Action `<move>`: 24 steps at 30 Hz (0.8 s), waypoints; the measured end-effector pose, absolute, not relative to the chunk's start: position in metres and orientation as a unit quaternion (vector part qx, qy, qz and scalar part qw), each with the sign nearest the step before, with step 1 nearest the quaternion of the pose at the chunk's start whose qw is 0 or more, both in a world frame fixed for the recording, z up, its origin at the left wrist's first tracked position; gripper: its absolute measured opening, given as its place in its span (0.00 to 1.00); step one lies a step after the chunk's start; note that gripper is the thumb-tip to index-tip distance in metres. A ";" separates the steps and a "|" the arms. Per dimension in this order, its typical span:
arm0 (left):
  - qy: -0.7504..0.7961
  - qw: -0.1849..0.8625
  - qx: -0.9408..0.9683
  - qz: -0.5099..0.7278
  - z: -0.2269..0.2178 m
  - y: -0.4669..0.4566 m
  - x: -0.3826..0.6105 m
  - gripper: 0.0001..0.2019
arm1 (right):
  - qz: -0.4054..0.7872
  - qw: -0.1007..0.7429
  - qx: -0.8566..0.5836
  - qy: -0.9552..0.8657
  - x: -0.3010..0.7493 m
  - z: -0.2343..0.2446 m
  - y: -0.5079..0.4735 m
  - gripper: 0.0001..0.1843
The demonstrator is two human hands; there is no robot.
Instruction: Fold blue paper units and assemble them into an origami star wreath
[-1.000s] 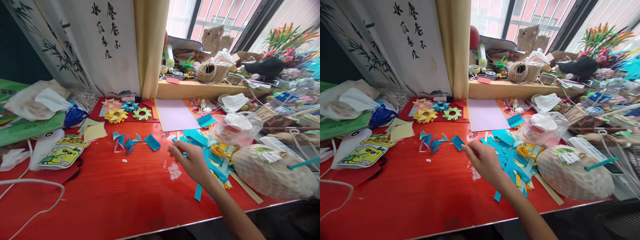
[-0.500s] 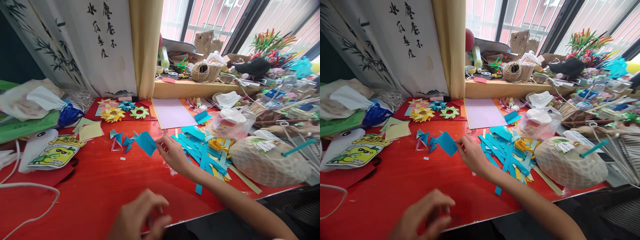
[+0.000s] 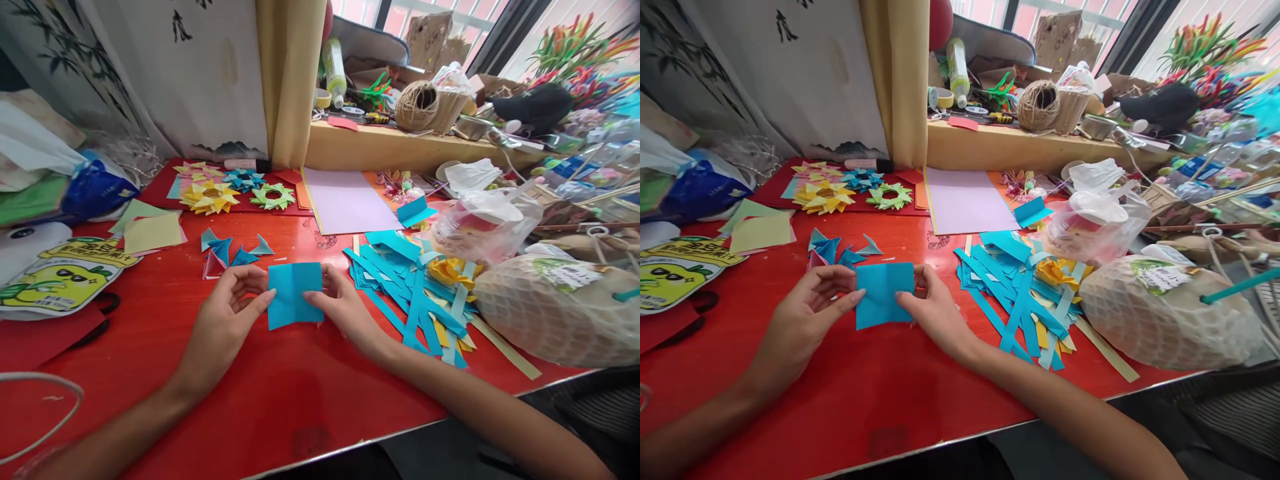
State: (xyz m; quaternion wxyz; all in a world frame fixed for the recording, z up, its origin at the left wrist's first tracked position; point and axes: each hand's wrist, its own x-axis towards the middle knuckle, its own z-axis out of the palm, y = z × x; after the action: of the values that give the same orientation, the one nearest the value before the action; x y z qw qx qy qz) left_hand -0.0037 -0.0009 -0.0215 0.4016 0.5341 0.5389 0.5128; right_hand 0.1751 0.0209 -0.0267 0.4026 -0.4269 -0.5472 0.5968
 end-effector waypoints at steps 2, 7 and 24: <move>0.527 0.425 0.542 0.498 -0.022 -0.003 -0.006 0.13 | 0.560 0.382 -0.451 -0.581 0.178 -0.030 0.022 0.12; 0.549 0.430 0.543 0.468 -0.027 -0.005 -0.017 0.10 | 0.631 0.353 -0.408 -0.557 0.176 -0.033 0.022 0.16; 0.605 0.204 0.673 0.373 -0.021 -0.017 -0.014 0.03 | 0.666 0.358 -0.392 -0.524 0.175 -0.035 0.013 0.14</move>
State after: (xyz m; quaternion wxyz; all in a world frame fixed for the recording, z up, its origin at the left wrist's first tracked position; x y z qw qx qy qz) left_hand -0.0144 -0.0174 -0.0207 0.2041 0.6729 0.6054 0.3728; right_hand 0.1751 0.0130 -0.0345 0.3584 -0.3918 -0.5237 0.6662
